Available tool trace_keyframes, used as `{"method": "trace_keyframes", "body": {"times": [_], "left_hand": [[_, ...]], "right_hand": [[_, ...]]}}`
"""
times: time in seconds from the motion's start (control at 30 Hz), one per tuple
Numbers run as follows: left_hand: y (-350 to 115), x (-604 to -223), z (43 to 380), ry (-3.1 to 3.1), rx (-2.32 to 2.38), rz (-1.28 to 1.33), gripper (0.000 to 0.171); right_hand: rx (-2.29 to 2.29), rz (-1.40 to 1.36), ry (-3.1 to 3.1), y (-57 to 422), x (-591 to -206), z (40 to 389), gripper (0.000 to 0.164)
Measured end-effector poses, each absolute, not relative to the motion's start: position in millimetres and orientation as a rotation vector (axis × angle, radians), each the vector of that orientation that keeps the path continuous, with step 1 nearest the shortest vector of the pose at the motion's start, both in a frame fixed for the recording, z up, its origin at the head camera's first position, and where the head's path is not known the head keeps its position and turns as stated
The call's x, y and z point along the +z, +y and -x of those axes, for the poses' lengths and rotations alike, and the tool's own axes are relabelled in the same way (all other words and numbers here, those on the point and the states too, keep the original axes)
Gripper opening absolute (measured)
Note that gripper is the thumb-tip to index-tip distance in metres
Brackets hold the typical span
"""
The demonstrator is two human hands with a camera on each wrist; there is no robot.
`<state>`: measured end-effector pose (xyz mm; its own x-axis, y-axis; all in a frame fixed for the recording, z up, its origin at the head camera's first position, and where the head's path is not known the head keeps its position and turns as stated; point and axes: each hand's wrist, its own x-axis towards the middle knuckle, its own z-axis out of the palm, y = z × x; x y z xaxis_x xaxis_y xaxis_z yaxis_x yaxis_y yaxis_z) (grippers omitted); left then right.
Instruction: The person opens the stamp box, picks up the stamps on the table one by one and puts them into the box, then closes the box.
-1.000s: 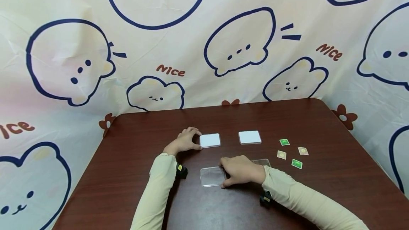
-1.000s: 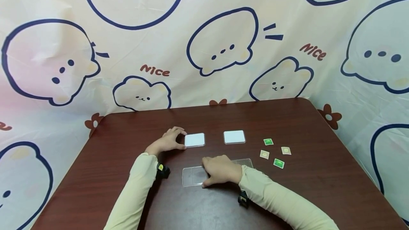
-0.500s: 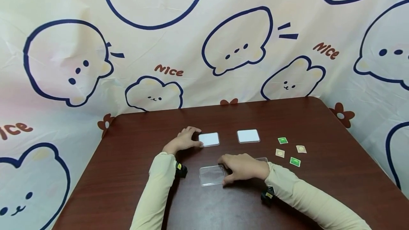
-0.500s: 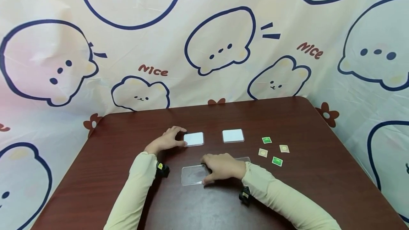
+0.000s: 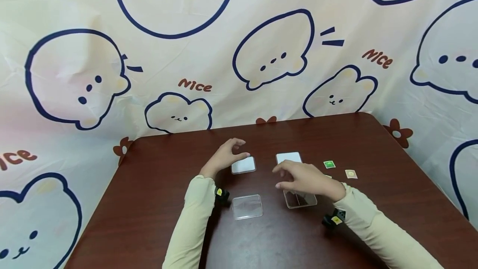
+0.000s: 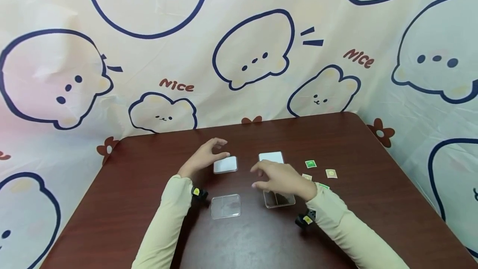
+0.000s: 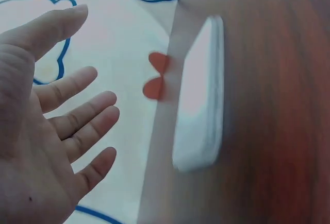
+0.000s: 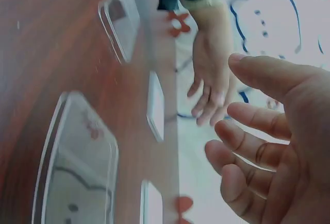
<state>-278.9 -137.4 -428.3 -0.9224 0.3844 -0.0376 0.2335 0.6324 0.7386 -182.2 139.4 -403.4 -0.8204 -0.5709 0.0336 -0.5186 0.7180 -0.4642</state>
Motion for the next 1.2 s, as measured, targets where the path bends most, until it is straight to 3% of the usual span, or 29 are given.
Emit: {"method": "trace_keyframes", "body": {"times": [0.57,1.2], "left_hand": [[-73.2,-428.5,289.5,2.572,1.042,-0.647,0.063],[-51.7,-443.8,300.0,2.577,0.784,-0.749,0.054]], "right_hand": [[-0.844,0.596,2.852,233.1,-416.3,193.0,0.053],[-0.539,0.548,2.942,260.2,-441.8,193.4,0.038]]}}
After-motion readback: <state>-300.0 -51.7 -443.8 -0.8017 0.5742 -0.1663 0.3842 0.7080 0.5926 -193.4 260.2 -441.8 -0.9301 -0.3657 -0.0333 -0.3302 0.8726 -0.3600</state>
